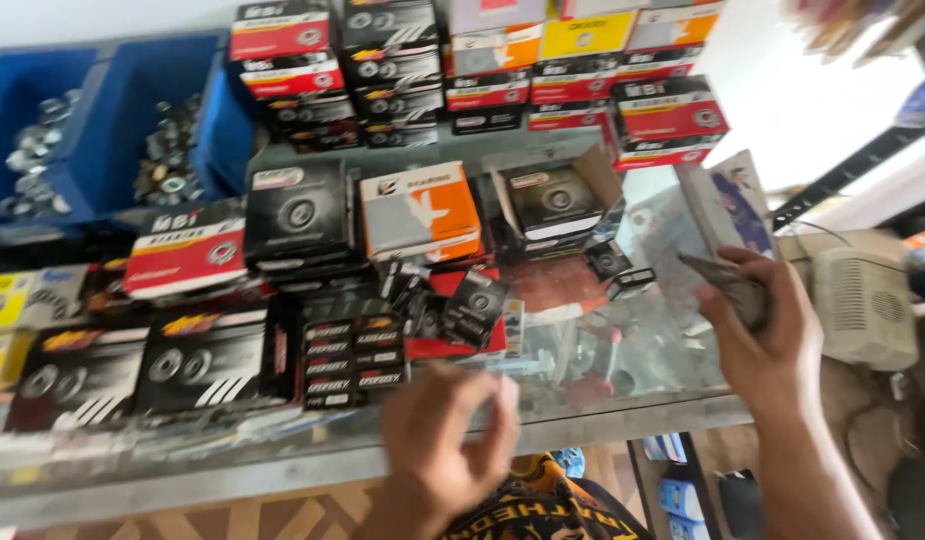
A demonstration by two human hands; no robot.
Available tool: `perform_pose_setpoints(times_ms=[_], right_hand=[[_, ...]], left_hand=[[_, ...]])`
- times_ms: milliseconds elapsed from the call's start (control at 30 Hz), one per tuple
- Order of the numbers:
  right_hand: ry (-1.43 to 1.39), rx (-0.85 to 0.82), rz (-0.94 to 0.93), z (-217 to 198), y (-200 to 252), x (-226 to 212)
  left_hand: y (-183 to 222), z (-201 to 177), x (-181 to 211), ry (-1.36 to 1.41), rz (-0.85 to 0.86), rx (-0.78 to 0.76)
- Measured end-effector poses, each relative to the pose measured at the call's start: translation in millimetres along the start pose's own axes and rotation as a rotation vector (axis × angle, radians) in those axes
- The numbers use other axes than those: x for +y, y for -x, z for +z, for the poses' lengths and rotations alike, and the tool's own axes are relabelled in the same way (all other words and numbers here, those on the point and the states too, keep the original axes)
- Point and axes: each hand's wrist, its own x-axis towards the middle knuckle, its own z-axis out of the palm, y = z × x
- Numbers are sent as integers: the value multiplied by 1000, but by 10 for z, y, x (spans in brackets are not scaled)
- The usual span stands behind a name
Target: The person handles various motorcycle bearing components on a glass counter, picking up individual bearings, placing them into small boxes, and organizing several boxes together.
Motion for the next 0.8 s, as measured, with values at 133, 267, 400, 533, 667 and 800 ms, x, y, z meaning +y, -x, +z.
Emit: perform_pose_setpoints(times_ms=[133, 267, 400, 533, 667, 800], right_hand=[[90, -64, -204, 173, -180, -323], [259, -234, -195, 315, -126, -36], [247, -232, -94, 188, 91, -180], [-73, -260, -45, 137, 634, -42], [-84, -364, 159, 245, 682, -242], [-27, -376, -56, 323, 560, -679]], left_hand=[[290, 343, 53, 258, -15, -297], [78, 421, 201, 416, -72, -372], [319, 543, 39, 478, -284, -439], [268, 534, 38, 608, -416, -513], [429, 590, 1, 629, -231, -396], [461, 562, 10, 413, -252, -374]])
